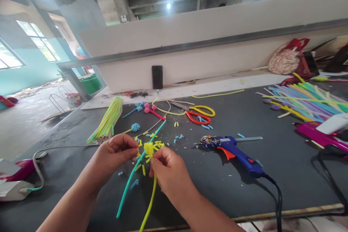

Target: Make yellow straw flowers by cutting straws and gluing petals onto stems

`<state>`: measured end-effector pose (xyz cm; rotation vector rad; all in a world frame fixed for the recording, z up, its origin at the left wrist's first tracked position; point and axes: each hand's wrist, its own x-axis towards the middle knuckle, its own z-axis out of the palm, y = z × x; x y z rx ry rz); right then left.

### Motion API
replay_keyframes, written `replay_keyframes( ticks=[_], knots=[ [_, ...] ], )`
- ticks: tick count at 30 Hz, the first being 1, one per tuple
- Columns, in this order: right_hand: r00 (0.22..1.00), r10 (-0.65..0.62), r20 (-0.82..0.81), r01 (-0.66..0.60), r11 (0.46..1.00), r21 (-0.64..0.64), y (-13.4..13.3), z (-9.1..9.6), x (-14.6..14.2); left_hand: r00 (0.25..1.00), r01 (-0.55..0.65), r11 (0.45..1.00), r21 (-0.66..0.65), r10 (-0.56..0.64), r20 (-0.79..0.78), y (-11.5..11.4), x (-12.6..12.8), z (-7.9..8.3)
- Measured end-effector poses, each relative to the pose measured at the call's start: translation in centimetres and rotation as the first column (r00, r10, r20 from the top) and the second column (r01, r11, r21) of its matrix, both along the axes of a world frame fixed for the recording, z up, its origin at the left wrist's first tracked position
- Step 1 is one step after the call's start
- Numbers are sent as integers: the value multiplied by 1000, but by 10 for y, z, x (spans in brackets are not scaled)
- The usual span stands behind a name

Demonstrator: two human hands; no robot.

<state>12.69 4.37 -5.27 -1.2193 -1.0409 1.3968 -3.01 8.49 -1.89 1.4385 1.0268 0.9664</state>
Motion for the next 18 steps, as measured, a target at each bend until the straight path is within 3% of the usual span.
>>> replay_keyframes(
  ticks=[3,6,11,18],
  knots=[
    [999,-25,46,25,999,21,2,-8,-1,999,-11,999,53,13,-52,0,-1,-3],
    [996,-35,87,31,998,46,3,-12,-2,979,-12,982,187,50,-198,0,-3,-4],
    [983,-4,185,-7,998,57,2,-13,-1,910,98,868,486,119,-396,-1,-4,2],
    [964,7,268,-26,997,67,0,-9,0,891,181,737,651,157,-425,-1,-3,2]
  ],
)
